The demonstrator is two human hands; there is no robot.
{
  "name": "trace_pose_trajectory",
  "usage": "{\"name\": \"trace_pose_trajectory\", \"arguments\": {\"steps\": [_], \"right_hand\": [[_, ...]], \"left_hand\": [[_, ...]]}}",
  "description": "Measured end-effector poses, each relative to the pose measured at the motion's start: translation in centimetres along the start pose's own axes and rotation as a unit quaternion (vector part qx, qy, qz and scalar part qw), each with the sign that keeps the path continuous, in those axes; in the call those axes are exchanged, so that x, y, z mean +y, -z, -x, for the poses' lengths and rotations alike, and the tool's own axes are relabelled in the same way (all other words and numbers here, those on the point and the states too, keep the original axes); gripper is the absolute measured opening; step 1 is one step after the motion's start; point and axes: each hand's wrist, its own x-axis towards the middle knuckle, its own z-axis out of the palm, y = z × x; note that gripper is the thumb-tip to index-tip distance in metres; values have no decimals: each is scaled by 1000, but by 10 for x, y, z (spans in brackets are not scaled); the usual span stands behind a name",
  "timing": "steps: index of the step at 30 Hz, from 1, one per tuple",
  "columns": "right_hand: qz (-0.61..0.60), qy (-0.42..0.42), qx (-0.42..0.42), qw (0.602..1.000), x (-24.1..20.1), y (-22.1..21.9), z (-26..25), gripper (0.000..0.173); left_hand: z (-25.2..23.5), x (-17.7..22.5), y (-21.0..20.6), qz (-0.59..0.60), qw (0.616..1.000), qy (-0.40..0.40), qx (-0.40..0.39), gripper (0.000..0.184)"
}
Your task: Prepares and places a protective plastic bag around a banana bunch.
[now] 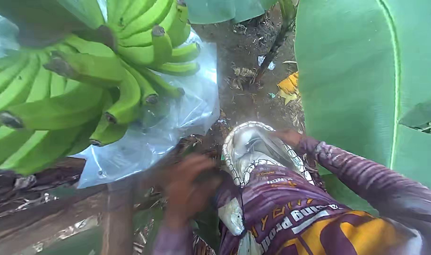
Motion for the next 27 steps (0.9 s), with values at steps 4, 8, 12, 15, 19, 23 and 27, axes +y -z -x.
{"name": "trace_pose_trajectory", "arguments": {"steps": [4, 8, 12, 15, 19, 23, 27], "right_hand": [[0, 140, -66, 988, -37, -11, 3, 34], [-20, 187, -129, 974, -101, -8, 30, 29], [-9, 229, -162, 960, -128, -15, 37, 29], [2, 253, -185, 950, -129, -21, 33, 30], [33, 240, -175, 954, -121, -29, 26, 32], [15, 202, -136, 970, -91, -22, 5, 30], [-5, 167, -58, 984, -55, -17, -7, 33]], "left_hand": [[-62, -65, -78, -26, 989, 29, -144, 31], [-96, -94, -118, -146, 947, 61, -278, 33], [-104, -83, -118, -223, 903, 174, -323, 41], [-91, -106, -133, -197, 897, 226, -325, 41], [-61, -156, -166, -111, 910, 243, -318, 33], [-59, -150, -158, -41, 929, 283, -237, 32], [-90, -87, -111, 160, 957, 239, -45, 25]]}}
